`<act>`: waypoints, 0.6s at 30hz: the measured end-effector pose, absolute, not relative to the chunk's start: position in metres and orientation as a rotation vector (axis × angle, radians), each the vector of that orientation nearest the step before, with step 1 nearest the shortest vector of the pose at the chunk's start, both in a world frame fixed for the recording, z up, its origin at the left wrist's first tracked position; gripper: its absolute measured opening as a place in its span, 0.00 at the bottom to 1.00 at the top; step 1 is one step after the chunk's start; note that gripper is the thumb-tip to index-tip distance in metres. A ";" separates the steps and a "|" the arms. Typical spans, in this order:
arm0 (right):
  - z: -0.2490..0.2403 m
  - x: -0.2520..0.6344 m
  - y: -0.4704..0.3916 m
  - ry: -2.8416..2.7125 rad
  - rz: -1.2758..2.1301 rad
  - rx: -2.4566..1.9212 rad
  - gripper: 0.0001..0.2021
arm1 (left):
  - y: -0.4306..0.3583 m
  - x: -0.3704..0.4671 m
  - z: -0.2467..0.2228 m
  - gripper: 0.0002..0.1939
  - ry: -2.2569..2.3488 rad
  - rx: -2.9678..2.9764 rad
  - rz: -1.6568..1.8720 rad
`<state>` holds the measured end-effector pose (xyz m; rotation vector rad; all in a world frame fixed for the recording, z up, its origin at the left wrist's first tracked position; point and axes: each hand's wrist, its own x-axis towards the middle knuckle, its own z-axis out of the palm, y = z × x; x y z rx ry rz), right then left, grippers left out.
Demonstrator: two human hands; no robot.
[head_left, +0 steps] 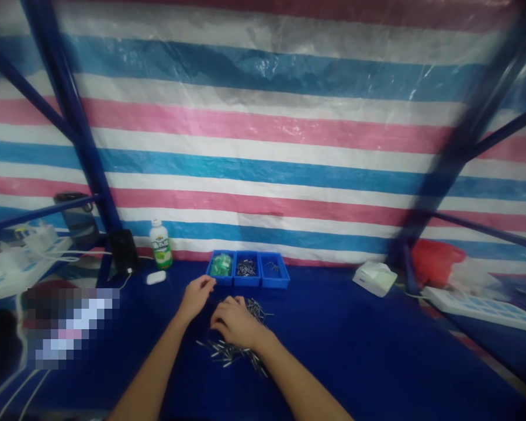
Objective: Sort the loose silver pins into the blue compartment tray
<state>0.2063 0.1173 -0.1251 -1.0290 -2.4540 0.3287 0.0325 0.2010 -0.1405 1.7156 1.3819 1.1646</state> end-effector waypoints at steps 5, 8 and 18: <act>-0.117 0.215 0.114 -2.230 0.374 -1.015 0.13 | 0.205 0.029 -0.144 0.19 1.365 1.709 1.173; -0.117 0.221 0.121 -2.108 0.393 -0.978 0.17 | 0.206 0.029 -0.144 0.19 1.369 1.717 1.168; -0.111 0.242 0.141 -1.092 1.336 -0.581 0.11 | 0.202 0.032 -0.143 0.18 1.384 1.700 1.169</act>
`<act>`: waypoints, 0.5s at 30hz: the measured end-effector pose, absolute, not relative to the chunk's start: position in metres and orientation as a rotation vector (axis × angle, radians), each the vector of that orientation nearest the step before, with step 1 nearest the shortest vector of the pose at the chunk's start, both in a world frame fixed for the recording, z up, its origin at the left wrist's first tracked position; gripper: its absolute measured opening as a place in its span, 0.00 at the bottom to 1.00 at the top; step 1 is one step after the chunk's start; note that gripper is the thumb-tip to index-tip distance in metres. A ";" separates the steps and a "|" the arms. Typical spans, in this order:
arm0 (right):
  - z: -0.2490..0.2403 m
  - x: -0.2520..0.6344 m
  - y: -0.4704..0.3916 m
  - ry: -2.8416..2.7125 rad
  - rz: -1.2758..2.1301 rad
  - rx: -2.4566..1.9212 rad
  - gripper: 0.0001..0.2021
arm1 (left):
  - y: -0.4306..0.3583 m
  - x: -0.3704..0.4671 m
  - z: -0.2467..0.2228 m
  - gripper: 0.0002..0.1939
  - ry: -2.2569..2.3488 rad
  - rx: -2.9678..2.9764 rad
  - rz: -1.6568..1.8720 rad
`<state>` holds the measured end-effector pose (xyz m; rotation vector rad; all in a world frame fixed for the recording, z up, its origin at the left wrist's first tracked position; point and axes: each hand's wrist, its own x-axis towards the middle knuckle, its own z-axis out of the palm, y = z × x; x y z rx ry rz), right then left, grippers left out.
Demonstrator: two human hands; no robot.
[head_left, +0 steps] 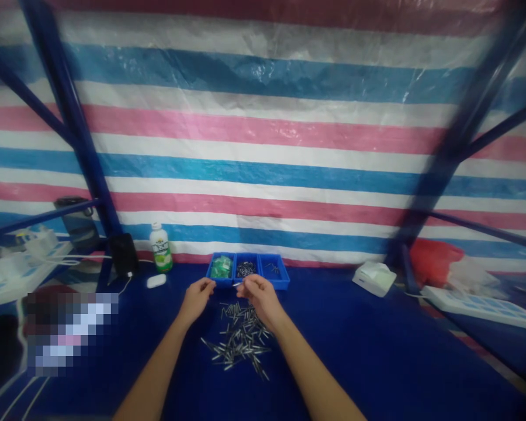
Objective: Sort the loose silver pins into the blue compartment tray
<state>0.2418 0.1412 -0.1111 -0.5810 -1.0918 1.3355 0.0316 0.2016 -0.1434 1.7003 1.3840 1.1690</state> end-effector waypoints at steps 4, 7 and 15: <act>-0.106 0.253 0.143 -0.791 1.503 -0.447 0.17 | 0.204 0.031 -0.145 0.19 1.389 1.707 1.155; -0.109 0.258 0.150 -0.685 1.536 -0.501 0.17 | 0.206 0.032 -0.145 0.19 1.384 1.710 1.154; -0.126 0.255 0.158 -0.992 1.154 -1.033 0.16 | 0.200 0.033 -0.139 0.18 1.401 1.713 1.147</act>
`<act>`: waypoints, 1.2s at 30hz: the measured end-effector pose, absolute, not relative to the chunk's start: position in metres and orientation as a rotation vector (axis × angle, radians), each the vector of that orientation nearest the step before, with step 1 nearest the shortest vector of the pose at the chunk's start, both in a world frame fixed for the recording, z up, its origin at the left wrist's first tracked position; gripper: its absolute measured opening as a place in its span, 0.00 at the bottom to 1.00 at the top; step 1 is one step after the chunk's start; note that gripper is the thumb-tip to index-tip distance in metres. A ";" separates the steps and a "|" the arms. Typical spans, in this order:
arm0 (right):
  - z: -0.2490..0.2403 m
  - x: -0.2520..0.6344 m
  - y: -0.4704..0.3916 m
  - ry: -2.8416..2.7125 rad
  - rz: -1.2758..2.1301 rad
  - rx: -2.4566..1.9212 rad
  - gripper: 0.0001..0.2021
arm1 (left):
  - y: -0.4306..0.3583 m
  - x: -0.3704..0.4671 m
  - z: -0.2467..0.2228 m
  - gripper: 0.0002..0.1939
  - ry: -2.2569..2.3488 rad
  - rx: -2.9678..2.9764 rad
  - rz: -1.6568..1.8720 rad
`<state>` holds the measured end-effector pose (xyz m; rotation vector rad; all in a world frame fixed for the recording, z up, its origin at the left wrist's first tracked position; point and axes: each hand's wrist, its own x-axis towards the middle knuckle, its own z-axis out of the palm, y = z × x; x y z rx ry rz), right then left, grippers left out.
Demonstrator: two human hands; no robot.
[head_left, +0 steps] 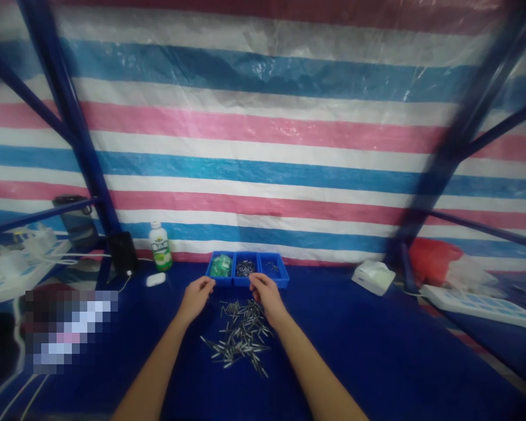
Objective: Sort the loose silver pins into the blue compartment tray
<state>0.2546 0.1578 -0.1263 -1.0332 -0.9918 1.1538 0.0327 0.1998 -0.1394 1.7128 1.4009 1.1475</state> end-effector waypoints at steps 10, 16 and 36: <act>-0.122 0.223 0.116 -2.509 0.588 -1.040 0.05 | 0.204 0.032 -0.146 0.19 1.395 1.735 1.166; -0.123 0.217 0.116 -2.528 0.518 -1.063 0.05 | 0.199 0.033 -0.144 0.19 1.407 1.754 1.153; -0.119 0.220 0.111 -2.575 0.563 -1.070 0.08 | 0.202 0.032 -0.148 0.18 1.412 1.735 1.137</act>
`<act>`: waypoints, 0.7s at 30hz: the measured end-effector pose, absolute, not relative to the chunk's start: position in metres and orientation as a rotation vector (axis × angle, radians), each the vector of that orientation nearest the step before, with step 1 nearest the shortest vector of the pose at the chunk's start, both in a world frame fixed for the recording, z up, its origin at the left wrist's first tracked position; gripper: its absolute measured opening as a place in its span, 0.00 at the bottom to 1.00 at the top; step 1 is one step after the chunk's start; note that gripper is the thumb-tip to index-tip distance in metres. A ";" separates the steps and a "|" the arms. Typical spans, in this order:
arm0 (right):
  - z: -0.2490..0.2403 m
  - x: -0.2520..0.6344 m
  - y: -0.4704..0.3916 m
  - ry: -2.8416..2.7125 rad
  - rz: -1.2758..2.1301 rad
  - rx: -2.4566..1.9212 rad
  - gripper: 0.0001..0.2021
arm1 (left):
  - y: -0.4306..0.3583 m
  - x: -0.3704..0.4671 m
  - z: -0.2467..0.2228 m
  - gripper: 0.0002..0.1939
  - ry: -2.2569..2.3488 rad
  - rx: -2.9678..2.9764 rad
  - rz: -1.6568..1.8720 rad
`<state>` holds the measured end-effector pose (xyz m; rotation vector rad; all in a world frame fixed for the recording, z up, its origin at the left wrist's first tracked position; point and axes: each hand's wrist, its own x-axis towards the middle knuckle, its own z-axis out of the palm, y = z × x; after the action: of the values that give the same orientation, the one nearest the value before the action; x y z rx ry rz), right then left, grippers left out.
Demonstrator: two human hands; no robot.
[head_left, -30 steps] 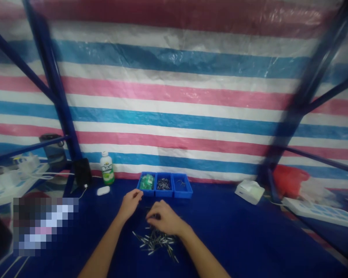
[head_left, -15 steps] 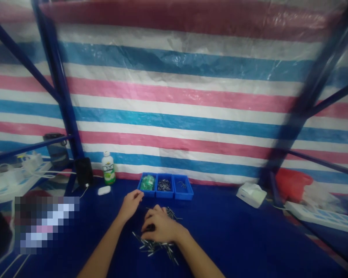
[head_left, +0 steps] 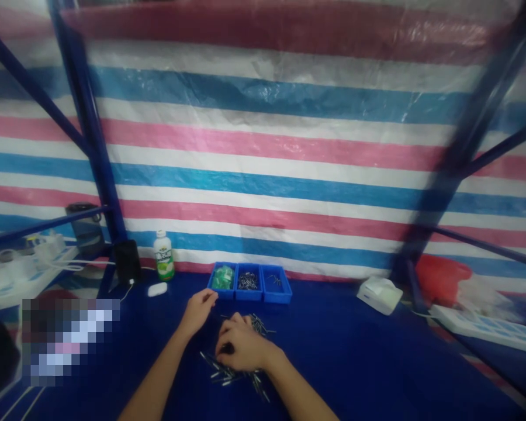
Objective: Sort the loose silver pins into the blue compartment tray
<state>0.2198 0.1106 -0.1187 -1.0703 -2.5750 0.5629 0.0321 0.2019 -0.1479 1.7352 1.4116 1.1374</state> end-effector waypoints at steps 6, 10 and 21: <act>-0.123 0.216 0.112 -2.546 0.520 -1.069 0.06 | 0.207 0.032 -0.150 0.19 1.393 1.753 1.131; -0.124 0.215 0.111 -2.520 0.495 -1.064 0.04 | 0.203 0.032 -0.146 0.19 1.406 1.743 1.133; -0.125 0.211 0.117 -2.519 0.425 -1.111 0.06 | 0.204 0.033 -0.146 0.20 1.373 1.716 1.167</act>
<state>0.2114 0.1167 -0.1252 -1.1106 -2.5190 0.4249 0.0334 0.2041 -0.1456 1.7160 1.3732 1.1673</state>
